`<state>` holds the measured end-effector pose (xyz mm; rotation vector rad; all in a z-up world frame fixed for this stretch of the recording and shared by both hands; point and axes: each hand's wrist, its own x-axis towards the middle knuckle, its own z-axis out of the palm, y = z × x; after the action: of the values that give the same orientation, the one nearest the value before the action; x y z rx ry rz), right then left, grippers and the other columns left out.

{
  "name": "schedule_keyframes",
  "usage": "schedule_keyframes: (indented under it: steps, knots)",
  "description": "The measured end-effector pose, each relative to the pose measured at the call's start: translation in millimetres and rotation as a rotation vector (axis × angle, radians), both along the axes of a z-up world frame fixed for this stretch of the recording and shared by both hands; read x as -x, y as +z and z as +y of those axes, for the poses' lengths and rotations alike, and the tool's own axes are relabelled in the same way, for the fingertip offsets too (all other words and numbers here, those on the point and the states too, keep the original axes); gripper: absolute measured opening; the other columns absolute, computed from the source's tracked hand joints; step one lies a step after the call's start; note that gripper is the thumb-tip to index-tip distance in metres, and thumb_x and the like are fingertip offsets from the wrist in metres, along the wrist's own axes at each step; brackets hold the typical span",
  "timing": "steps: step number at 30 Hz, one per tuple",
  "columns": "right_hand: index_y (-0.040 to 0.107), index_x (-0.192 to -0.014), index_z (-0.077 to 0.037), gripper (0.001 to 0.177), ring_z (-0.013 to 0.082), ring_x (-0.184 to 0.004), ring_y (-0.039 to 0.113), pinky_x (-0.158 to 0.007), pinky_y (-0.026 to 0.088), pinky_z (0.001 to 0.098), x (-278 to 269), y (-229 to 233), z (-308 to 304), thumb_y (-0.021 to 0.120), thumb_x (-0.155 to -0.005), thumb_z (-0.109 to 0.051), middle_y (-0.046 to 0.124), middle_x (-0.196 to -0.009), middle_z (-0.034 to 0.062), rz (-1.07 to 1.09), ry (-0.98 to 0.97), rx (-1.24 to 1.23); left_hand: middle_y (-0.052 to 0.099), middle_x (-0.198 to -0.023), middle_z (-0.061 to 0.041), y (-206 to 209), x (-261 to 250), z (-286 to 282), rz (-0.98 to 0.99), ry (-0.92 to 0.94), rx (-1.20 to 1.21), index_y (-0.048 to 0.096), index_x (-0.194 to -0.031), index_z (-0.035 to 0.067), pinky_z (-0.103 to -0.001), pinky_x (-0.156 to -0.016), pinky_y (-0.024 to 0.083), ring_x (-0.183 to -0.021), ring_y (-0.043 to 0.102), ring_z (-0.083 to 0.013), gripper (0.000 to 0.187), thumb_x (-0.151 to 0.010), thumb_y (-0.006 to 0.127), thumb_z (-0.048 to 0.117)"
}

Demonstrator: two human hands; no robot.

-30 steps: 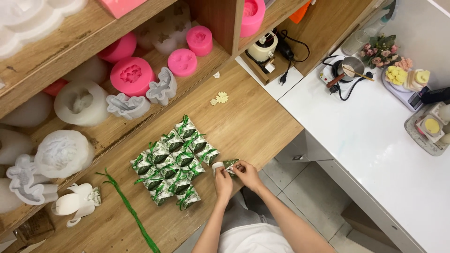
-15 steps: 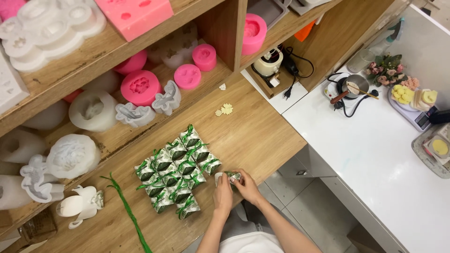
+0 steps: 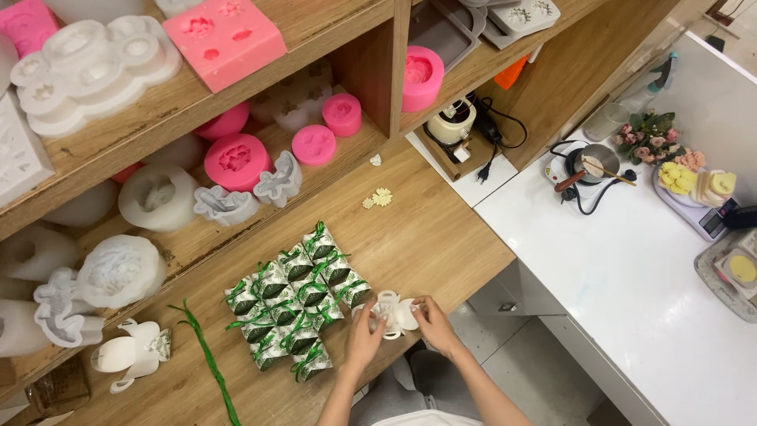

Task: Packaging small items into green patterned wrappers and white flower-shaped boxes.

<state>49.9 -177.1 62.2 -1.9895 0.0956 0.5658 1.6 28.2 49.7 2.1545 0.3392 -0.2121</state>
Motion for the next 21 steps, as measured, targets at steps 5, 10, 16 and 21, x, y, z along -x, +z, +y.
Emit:
schedule_keyframes:
  steps: [5,10,16,21]
  knots:
    - [0.053,-0.128,-0.01,0.032,0.0136,-0.086,0.068,-0.079,0.053,0.0324,3,-51,-21,0.051,-0.101,-0.027,0.07,-0.1,0.0048,-0.058,-0.125,-0.024,0.051,-0.127,-0.018,11,-5,-6,0.215,-0.248,-0.249,0.011,-0.16,0.036,-0.045,-0.084,0.058,-0.109,0.064,-0.0355,0.122,-0.069,0.09,0.045]
    - [0.06,-0.126,-0.01,0.032,0.0177,-0.068,0.065,-0.068,0.058,0.0343,-3,-74,-27,0.041,-0.108,-0.03,0.07,-0.081,0.0117,0.161,-0.191,-0.001,0.046,-0.135,-0.019,-10,-19,-16,0.315,-0.362,-0.407,-0.008,-0.161,0.043,-0.044,-0.082,0.06,-0.106,0.067,-0.0347,0.153,-0.053,0.1,0.047]
    - [0.06,-0.125,-0.011,0.03,0.0158,-0.065,0.065,-0.064,0.058,0.0322,-7,-87,-26,0.042,-0.107,-0.025,0.071,-0.075,0.0078,0.195,-0.241,-0.086,0.031,-0.154,-0.035,-9,-33,-16,0.418,-0.445,-0.58,-0.015,-0.161,0.046,-0.043,-0.09,0.058,-0.118,0.065,-0.0383,0.158,-0.053,0.101,0.057]
    - [0.061,-0.124,-0.01,0.029,0.0161,-0.065,0.066,-0.062,0.057,0.0316,-2,-98,-35,0.042,-0.107,-0.024,0.069,-0.075,0.0079,0.181,-0.239,-0.113,0.028,-0.158,-0.032,-13,-35,-25,0.294,-0.351,-0.556,-0.009,-0.153,0.051,-0.043,-0.081,0.06,-0.103,0.071,-0.034,0.142,-0.059,0.098,0.053]
